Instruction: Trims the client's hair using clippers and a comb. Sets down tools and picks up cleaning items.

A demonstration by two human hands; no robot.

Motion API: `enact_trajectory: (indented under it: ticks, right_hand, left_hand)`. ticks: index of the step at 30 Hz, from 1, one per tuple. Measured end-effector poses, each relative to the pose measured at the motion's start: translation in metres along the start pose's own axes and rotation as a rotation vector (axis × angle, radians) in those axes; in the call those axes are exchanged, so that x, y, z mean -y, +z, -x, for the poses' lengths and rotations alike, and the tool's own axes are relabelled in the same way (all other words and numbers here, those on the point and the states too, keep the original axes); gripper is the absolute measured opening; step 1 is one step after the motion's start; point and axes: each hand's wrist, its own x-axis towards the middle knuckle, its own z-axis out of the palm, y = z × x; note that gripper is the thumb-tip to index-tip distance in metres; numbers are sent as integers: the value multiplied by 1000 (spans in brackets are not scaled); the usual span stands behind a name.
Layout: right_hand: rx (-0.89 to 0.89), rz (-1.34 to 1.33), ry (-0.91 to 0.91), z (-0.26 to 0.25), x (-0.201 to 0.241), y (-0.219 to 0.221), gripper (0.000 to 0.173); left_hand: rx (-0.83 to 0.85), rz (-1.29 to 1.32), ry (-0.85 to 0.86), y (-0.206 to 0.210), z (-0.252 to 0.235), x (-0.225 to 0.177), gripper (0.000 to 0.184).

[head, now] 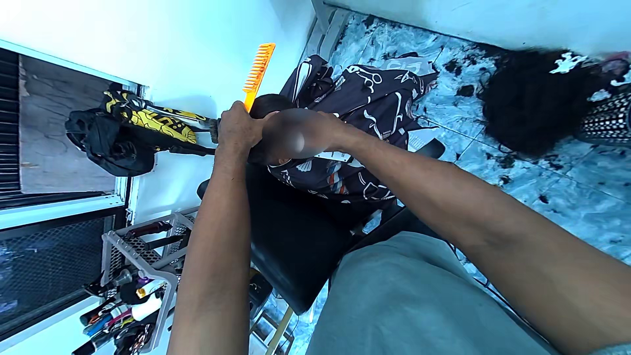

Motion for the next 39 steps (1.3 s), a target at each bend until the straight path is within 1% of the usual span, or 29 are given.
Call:
enact_trajectory:
  ticks: [2, 5, 9, 12, 16, 20, 23, 27, 30, 34, 37, 39]
  right_hand:
    - [0, 25, 6, 0, 1, 2, 32]
    - [-3, -78, -13, 0, 1, 3, 33]
    - [0, 42, 12, 4, 7, 4, 31]
    - [-3, -61, -26, 1, 3, 6, 34]
    - [9, 19, -5, 1, 4, 8, 31]
    - [11, -57, -28, 2, 3, 6, 33]
    - [9, 50, -5, 3, 6, 5, 31]
    - [1, -64, -28, 1, 4, 7, 32]
    - [11, 33, 2, 3, 7, 8, 31]
    - [1, -87, -21, 3, 5, 10, 33]
    - [-2, -10, -4, 5, 7, 12, 31]
    - [-11, -73, -2, 4, 5, 13, 32]
  left_hand:
    - [5, -2, -3, 0, 0, 0, 91]
    - [8, 1, -5, 1, 0, 1, 92]
    - [5, 3, -2, 2, 0, 4, 92]
    - [8, 16, -7, 1, 1, 3, 91]
    - [15, 5, -5, 1, 0, 3, 93]
    - [20, -5, -11, 1, -1, 2, 94]
    - [14, -7, -3, 2, -1, 2, 93]
    - [16, -7, -4, 1, -1, 2, 93]
    - [14, -13, -3, 1, -1, 1, 93]
    - [12, -11, -5, 1, 0, 1, 94]
    - [16, -21, 1, 1, -1, 1, 94]
    - [17, -18, -1, 2, -1, 1, 93]
